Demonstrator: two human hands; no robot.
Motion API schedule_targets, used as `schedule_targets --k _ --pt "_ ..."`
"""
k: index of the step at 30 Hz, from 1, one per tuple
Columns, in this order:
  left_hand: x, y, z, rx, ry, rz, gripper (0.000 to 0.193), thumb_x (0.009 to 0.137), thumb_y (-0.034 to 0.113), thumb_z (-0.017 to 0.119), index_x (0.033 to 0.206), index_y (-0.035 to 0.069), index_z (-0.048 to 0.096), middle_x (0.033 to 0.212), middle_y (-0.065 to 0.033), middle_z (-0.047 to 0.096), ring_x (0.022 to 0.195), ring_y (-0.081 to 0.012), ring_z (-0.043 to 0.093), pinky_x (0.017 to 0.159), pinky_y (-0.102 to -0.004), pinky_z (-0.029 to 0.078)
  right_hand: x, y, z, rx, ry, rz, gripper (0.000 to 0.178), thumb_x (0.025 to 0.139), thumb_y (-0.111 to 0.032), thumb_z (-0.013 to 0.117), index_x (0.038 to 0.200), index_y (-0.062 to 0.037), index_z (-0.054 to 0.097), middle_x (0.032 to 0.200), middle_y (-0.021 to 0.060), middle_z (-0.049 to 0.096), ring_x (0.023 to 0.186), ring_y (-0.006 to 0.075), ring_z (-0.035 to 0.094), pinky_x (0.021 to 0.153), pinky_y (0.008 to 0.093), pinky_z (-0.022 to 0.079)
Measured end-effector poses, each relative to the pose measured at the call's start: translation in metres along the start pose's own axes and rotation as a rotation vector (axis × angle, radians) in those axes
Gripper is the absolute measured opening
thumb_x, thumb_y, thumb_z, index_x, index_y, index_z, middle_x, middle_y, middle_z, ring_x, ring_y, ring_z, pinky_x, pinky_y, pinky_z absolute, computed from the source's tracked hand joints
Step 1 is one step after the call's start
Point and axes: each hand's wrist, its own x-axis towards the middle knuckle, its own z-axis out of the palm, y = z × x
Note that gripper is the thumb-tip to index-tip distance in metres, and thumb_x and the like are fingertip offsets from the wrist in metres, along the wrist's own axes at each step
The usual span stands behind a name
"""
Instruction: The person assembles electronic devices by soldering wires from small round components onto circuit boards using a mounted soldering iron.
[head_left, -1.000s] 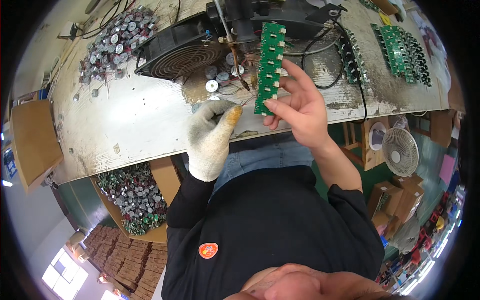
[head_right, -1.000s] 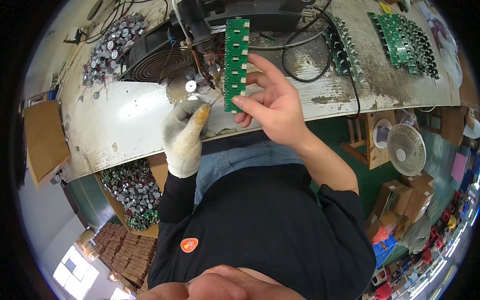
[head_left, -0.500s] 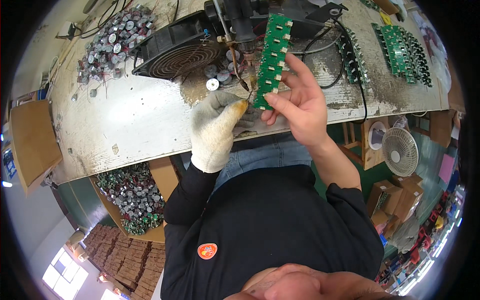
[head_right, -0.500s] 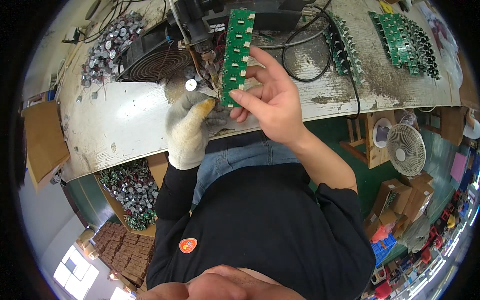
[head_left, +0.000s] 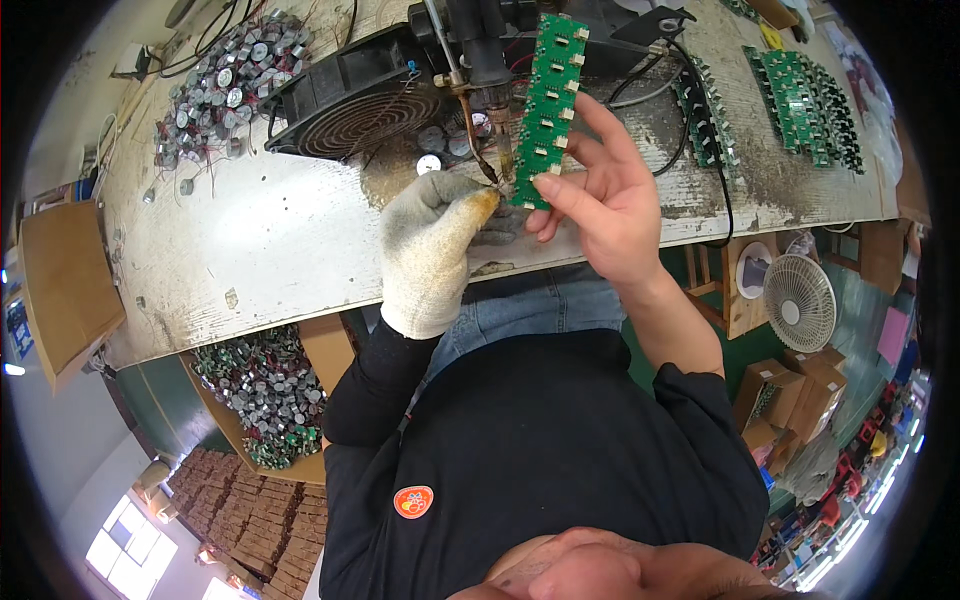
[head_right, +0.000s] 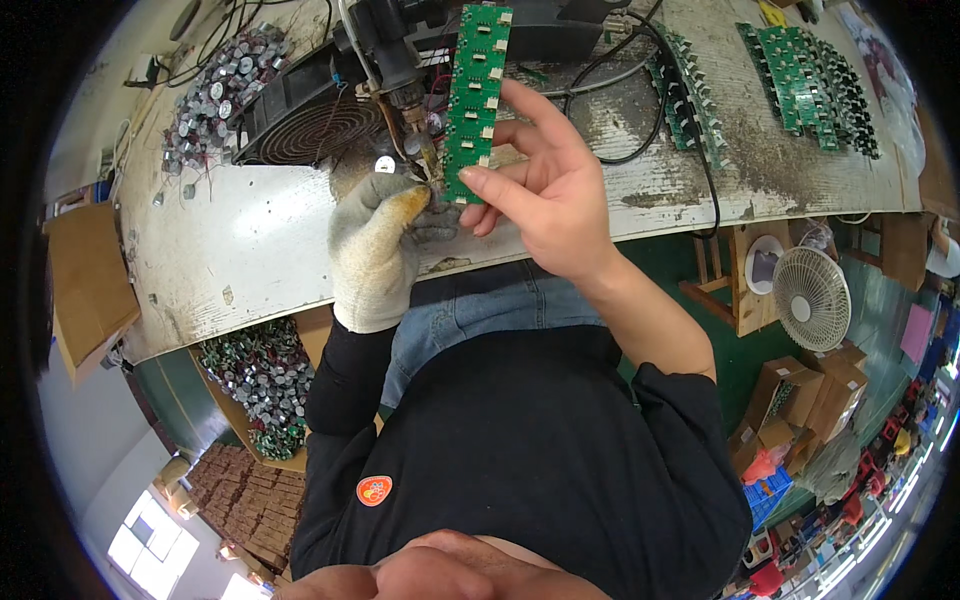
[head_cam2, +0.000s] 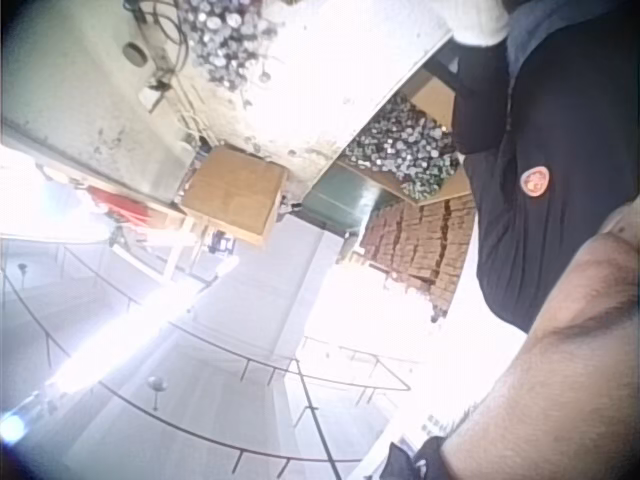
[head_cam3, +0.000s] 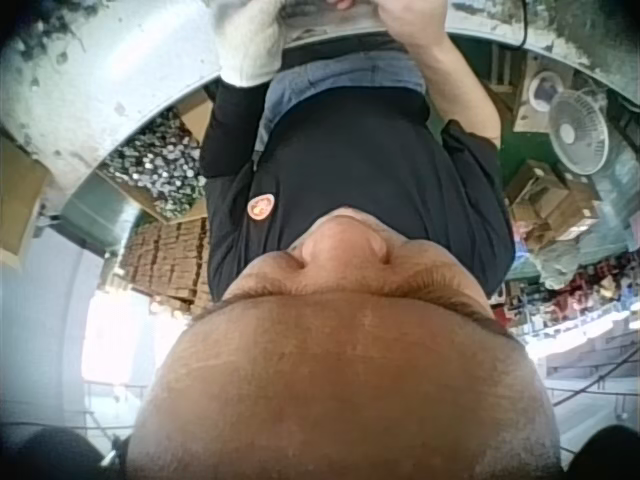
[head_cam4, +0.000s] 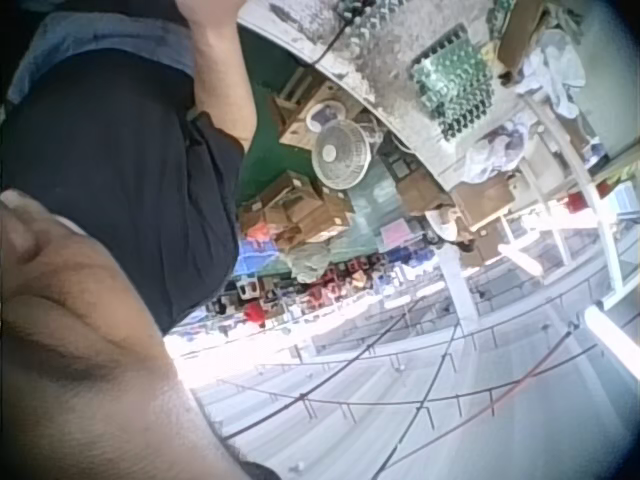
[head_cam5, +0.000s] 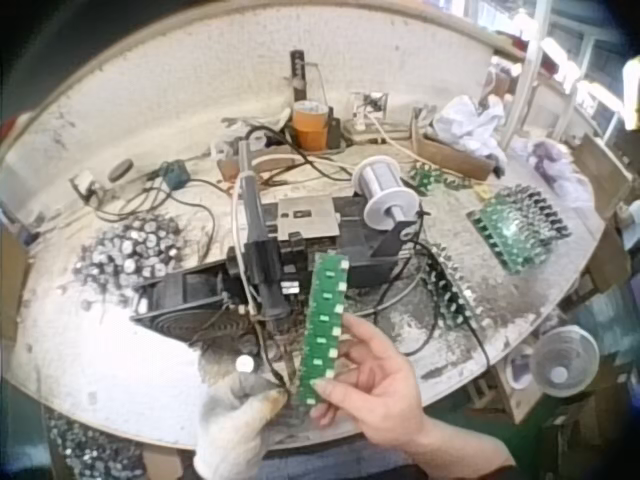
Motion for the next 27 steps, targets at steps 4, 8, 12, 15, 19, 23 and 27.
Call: schedule_targets --k 4,8,12,15,19,23,27 --pt "0.001 -0.003 -0.006 0.043 -0.042 0.021 0.017 0.090 0.009 0.058 0.098 -0.007 0.058 0.091 -0.0122 0.066 0.079 -0.0164 0.066 0.072 -0.0288 0.056 0.000 -0.001 -0.001 -0.001 -0.017 -0.005 0.068 0.085 0.010 0.057 0.144 -0.0037 0.027 0.115 0.0207 0.056 0.066 0.0205 0.067 0.050 0.0264 0.054" --pt "0.000 -0.009 -0.009 -0.005 -0.026 -0.026 0.017 0.090 0.009 0.058 0.097 -0.007 0.057 0.090 -0.0121 0.065 0.078 -0.0165 0.066 0.070 -0.0288 0.056 -0.002 0.002 -0.001 -0.046 -0.011 0.012 0.069 0.085 0.010 0.056 0.145 -0.0032 0.025 0.117 0.0221 0.056 0.066 0.0207 0.067 0.050 0.0268 0.054" --pt "-0.001 -0.011 -0.007 -0.035 -0.018 -0.021 0.015 0.090 0.008 0.058 0.096 -0.007 0.057 0.087 -0.0122 0.065 0.077 -0.0165 0.066 0.068 -0.0291 0.057 -0.005 0.003 -0.002 -0.024 -0.004 0.018 0.069 0.085 0.010 0.056 0.145 -0.0035 0.025 0.116 0.0219 0.056 0.067 0.0206 0.067 0.050 0.0267 0.054" --pt "-0.002 -0.007 -0.004 -0.037 -0.008 -0.036 0.014 0.090 0.007 0.059 0.095 -0.006 0.058 0.087 -0.0118 0.065 0.076 -0.0159 0.066 0.068 -0.0289 0.057 -0.005 0.004 -0.002 -0.026 0.000 0.022 0.070 0.085 0.011 0.056 0.145 -0.0038 0.025 0.116 0.0218 0.056 0.066 0.0204 0.067 0.050 0.0266 0.054" --pt "-0.003 -0.005 -0.003 -0.005 -0.009 -0.032 0.012 0.088 0.006 0.061 0.093 -0.005 0.058 0.085 -0.0100 0.064 0.073 -0.0136 0.064 0.067 -0.0270 0.056 -0.006 0.004 -0.002 -0.022 -0.006 0.028 0.070 0.084 0.011 0.057 0.145 -0.0039 0.026 0.116 0.0216 0.056 0.066 0.0203 0.067 0.050 0.0266 0.054" --pt "-0.001 -0.008 -0.006 0.059 -0.005 0.013 0.012 0.088 0.007 0.062 0.091 -0.005 0.058 0.082 -0.0087 0.064 0.070 -0.0118 0.062 0.064 -0.0248 0.053 -0.007 0.004 -0.001 -0.011 -0.004 0.025 0.070 0.084 0.011 0.057 0.145 -0.0037 0.026 0.116 0.0215 0.056 0.066 0.0203 0.067 0.050 0.0266 0.054" --pt "-0.001 -0.008 -0.006 0.112 -0.005 0.031 0.013 0.086 0.008 0.063 0.088 -0.004 0.058 0.079 -0.0072 0.063 0.069 -0.0104 0.060 0.062 -0.0232 0.051 -0.007 0.003 -0.001 -0.015 -0.006 0.027 0.070 0.085 0.011 0.057 0.145 -0.0033 0.026 0.117 0.0215 0.056 0.066 0.0201 0.067 0.051 0.0264 0.054"
